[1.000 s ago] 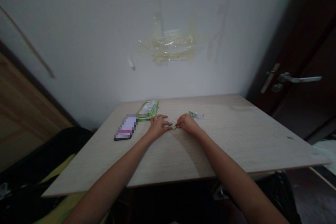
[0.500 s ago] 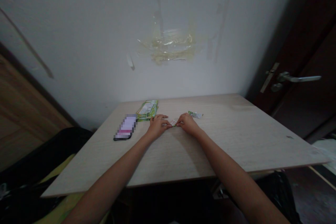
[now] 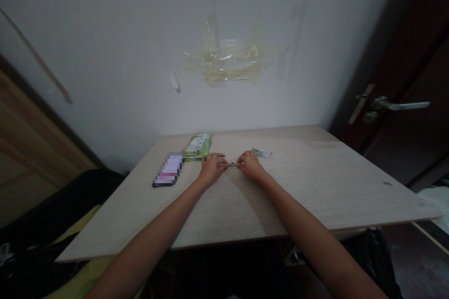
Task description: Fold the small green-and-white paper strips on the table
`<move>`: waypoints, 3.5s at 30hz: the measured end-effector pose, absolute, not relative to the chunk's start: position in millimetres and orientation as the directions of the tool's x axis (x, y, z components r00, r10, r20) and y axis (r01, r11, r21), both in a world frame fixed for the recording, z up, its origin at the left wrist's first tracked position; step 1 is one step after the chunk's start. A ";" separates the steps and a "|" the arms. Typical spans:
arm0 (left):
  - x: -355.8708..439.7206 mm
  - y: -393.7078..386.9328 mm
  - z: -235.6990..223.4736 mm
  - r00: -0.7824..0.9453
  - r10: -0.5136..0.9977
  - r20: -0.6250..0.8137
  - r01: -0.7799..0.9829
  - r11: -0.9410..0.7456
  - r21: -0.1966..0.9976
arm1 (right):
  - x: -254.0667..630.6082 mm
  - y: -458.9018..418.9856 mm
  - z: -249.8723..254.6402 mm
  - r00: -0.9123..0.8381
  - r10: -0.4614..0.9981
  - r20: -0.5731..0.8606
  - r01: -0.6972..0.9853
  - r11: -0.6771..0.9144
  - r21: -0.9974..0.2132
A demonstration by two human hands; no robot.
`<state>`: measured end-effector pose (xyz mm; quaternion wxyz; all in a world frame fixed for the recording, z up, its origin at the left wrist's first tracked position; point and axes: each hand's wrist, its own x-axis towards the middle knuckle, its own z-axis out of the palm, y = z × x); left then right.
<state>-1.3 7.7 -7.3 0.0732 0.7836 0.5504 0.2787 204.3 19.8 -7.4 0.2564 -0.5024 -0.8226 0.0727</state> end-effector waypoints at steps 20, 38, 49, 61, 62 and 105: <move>9.7 11.4 -10.6 0.176 0.924 0.340 0.855 -0.315 0.412 | 201.2 27.8 -17.0 -0.286 0.913 0.292 0.864 0.378 -0.334; 12.0 11.2 -9.3 0.151 0.944 0.294 0.908 -0.250 0.335 | 197.8 22.9 -15.9 -0.160 0.947 0.280 0.880 0.265 -0.393; 17.6 6.9 -2.7 0.148 0.946 0.289 0.928 -0.234 0.291 | 193.0 23.5 -13.7 -0.112 0.962 0.250 0.900 0.205 -0.386; 19.1 7.0 -1.7 0.157 0.943 0.295 0.930 -0.241 0.277 | 191.5 24.1 -14.5 -0.090 0.959 0.270 0.905 0.192 -0.380; 19.2 6.9 -2.0 0.158 0.943 0.295 0.929 -0.243 0.279 | 191.5 23.7 -14.4 -0.092 0.957 0.275 0.903 0.196 -0.382; 9.0 7.4 -5.2 0.218 0.927 0.306 0.886 -0.319 0.336 | 190.2 6.1 -7.6 -0.095 0.971 0.222 0.914 0.173 -0.366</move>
